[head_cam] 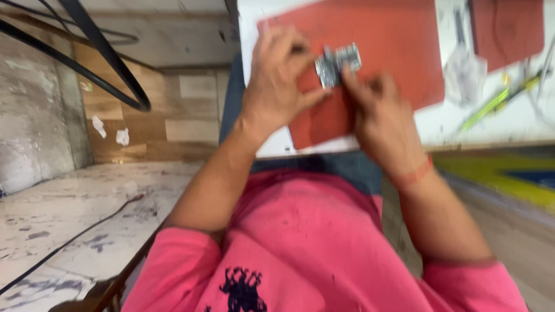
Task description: The person scrapes a small circuit board with a metal tool on a red mat, then uses a heat gun to apply heat to the board. The person holds the board steady with one hand while manipulating the tools with the other.
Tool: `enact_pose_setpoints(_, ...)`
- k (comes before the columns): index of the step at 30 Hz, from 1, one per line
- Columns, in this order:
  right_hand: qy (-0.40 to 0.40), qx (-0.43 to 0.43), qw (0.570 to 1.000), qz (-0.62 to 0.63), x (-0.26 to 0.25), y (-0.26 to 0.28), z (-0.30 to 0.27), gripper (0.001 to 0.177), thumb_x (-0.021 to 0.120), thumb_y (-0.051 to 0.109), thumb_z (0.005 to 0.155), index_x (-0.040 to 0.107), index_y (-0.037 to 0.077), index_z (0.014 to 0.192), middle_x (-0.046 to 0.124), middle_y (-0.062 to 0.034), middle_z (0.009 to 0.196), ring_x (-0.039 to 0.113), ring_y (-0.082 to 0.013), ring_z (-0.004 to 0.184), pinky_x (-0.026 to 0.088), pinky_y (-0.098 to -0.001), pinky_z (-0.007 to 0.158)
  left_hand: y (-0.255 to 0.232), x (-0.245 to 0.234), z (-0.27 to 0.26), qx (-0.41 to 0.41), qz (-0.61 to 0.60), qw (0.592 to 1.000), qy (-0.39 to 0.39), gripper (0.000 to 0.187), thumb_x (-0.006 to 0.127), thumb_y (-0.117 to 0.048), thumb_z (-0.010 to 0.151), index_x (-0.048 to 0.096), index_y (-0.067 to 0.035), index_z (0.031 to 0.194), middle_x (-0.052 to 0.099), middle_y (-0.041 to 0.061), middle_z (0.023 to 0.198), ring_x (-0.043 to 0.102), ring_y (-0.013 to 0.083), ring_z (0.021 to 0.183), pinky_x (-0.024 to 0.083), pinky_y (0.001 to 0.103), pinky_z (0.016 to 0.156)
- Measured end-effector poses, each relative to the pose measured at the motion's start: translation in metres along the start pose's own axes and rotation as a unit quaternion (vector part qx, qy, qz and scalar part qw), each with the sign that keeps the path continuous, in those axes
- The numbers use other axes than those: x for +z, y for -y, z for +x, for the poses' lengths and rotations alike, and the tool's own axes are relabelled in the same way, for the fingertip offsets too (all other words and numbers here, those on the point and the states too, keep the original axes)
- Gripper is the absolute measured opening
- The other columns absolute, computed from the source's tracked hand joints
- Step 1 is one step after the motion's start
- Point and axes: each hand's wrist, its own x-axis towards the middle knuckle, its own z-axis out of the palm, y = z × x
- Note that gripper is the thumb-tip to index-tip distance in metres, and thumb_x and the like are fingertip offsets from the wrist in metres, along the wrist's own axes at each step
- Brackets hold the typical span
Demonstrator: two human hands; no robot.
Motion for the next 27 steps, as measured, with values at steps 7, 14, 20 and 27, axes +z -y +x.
enact_pose_setpoints(7,0.013,0.011,1.0,0.012,-0.04,0.028,0.001,0.061,0.053,-0.003,0.089,0.062,0.015,0.146,0.062,-0.02,0.108,0.067,-0.0403,0.084,0.055,-0.049,0.073,-0.014,-0.01,0.003,0.025,0.037,0.998,-0.047,0.049,0.099,-0.028,0.063,0.074,-0.003,0.098,0.057,0.008,0.109,0.054,0.0309,0.114,0.034,0.059,0.119)
enact_pose_setpoints(14,0.004,0.059,0.998,0.011,-0.035,0.024,-0.001,0.049,0.055,0.003,0.1,0.062,0.017,0.146,0.062,-0.0188,0.102,0.066,-0.0403,0.08,0.053,-0.0498,0.069,-0.018,-0.006,0.0,0.036,0.05,0.997,-0.045,0.041,0.095,-0.024,0.068,0.074,-0.004,0.097,0.058,0.006,0.104,0.056,0.0283,0.109,0.034,0.058,0.12)
enact_pose_setpoints(20,0.0,0.04,0.999,0.008,-0.032,0.028,-0.002,0.053,0.058,0.001,0.096,0.061,0.017,0.147,0.062,-0.019,0.103,0.065,-0.0409,0.081,0.053,-0.0491,0.071,-0.019,-0.009,-0.004,0.03,0.043,0.997,-0.061,0.042,0.093,-0.024,0.064,0.073,-0.004,0.095,0.058,0.006,0.104,0.056,0.0293,0.108,0.033,0.058,0.12)
enact_pose_setpoints(27,0.011,0.033,0.999,0.017,-0.03,0.031,-0.012,0.056,0.058,-0.002,0.092,0.061,0.017,0.144,0.062,-0.0189,0.107,0.066,-0.04,0.086,0.054,-0.0476,0.075,-0.017,-0.01,-0.005,0.028,0.039,0.997,-0.058,0.042,0.093,-0.026,0.067,0.072,-0.004,0.095,0.058,0.007,0.105,0.055,0.0301,0.11,0.034,0.056,0.119)
